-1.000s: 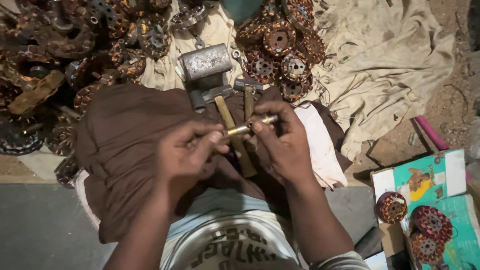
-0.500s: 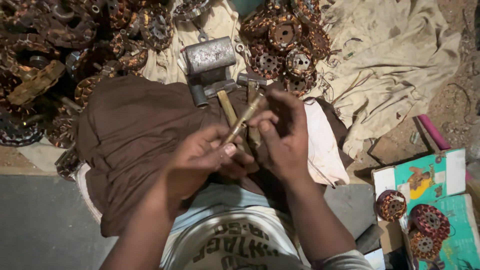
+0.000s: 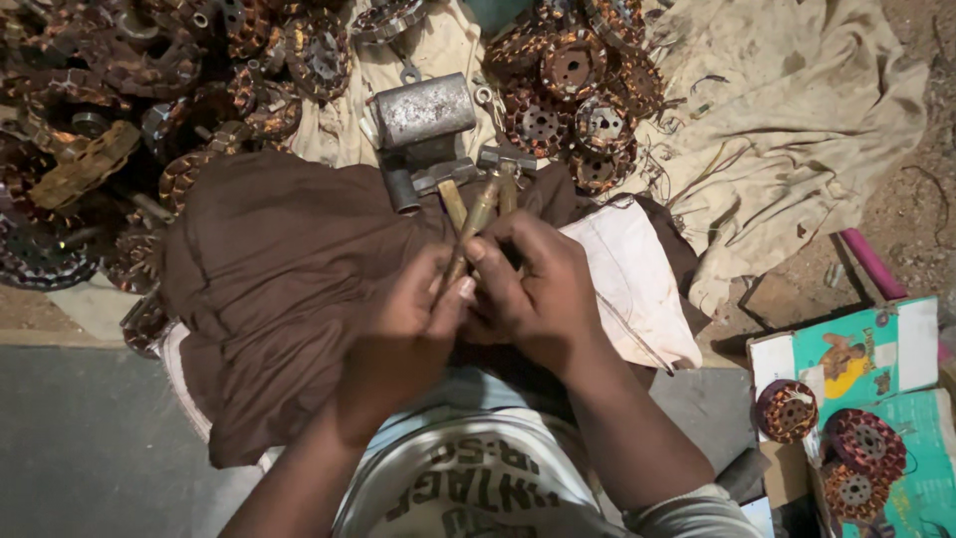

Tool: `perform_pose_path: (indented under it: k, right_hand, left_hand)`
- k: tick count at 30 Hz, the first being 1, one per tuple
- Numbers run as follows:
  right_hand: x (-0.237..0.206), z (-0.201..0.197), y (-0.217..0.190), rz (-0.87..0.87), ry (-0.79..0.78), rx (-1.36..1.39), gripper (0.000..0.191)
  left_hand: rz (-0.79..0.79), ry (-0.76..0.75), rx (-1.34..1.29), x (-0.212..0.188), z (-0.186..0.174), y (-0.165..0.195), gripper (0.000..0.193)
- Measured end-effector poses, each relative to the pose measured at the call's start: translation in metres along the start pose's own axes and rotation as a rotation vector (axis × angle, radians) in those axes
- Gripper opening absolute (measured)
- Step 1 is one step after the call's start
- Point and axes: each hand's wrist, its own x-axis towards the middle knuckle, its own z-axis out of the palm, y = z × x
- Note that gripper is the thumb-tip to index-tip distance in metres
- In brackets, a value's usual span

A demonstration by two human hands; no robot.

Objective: The person sits on the ground surrounded by scrap motor stators and uses a hammer to strike the copper-wound rotors, breaking them apart. They pick up each stator, hammer it, set it aside, and handle small metal pieces, working through the pile one item at a time.

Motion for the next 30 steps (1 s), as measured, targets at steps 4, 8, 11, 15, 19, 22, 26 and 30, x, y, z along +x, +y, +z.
perform_pose_path:
  k: [4, 8, 11, 15, 19, 22, 26, 30]
  right_hand:
    - [0.002, 0.000, 0.005, -0.087, -0.035, -0.031, 0.020]
    - [0.003, 0.003, 0.023, -0.115, -0.079, -0.046, 0.019]
    - [0.004, 0.008, 0.035, -0.258, -0.112, -0.064, 0.018]
    - [0.006, 0.014, 0.046, -0.392, -0.110, -0.084, 0.019]
    - [0.004, 0.018, 0.053, -0.440, -0.023, -0.175, 0.019]
    - [0.001, 0.019, 0.053, -0.277, -0.011, -0.072, 0.018]
    - [0.003, 0.017, 0.047, -0.081, -0.064, -0.011, 0.016]
    - [0.018, 0.010, 0.045, -0.360, -0.030, -0.124, 0.017]
  left_hand:
    - [-0.057, 0.055, 0.349, -0.004, -0.005, 0.001, 0.022]
    - [0.082, -0.046, 0.087, 0.001, -0.012, -0.019, 0.021]
    - [-0.071, 0.064, -0.352, 0.020, -0.014, -0.038, 0.036]
    - [0.204, 0.074, -0.162, 0.037, -0.011, -0.053, 0.025]
    - [0.011, 0.170, -0.340, 0.042, 0.003, -0.059, 0.025]
    - [0.135, 0.216, -0.384, 0.048, 0.013, -0.060, 0.027]
    - [0.371, 0.260, -0.130, 0.059, 0.012, -0.050, 0.028]
    - [0.389, 0.253, 0.031, 0.061, 0.004, -0.036, 0.031]
